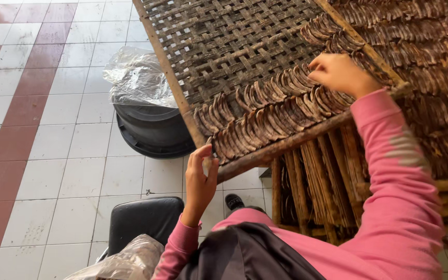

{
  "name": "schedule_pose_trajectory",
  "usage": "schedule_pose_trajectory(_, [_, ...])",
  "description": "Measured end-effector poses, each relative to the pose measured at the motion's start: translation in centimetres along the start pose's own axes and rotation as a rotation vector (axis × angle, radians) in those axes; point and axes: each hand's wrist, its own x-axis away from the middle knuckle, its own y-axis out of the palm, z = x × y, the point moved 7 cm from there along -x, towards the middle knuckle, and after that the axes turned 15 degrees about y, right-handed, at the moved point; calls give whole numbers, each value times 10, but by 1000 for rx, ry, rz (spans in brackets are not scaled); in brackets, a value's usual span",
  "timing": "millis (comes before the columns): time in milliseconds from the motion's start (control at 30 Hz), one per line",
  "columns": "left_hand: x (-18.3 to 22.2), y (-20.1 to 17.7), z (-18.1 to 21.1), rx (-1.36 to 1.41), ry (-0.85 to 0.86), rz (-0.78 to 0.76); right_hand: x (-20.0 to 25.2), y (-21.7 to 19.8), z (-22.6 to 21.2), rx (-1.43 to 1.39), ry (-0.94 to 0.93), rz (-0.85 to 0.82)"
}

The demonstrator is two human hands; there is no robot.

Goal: The person sorts dried tobacco leaves from wooden trays, gathers them by hand, and places them into a clear plastic bag on a chair.

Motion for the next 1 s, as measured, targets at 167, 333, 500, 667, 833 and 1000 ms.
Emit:
schedule_pose_trajectory(167, [-47,32,8,0,76,-33,-106,-59,90,-66,7,282])
schedule_pose_trajectory(333, [-78,61,2,9,44,-87,-204,-55,144,-105,61,398])
schedule_pose_trajectory(500, [-94,71,5,-40,72,-164,-271,-13,135,-109,132,339])
schedule_pose_trajectory(667, [-101,61,12,-70,60,-244,-297,16,118,89,278,350])
schedule_pose_trajectory(833, [-109,55,12,-109,77,-275,-303,41,103,328,262,509])
schedule_pose_trajectory(1000, [-116,49,12,-186,134,-355,-311,37,102,260,291,509])
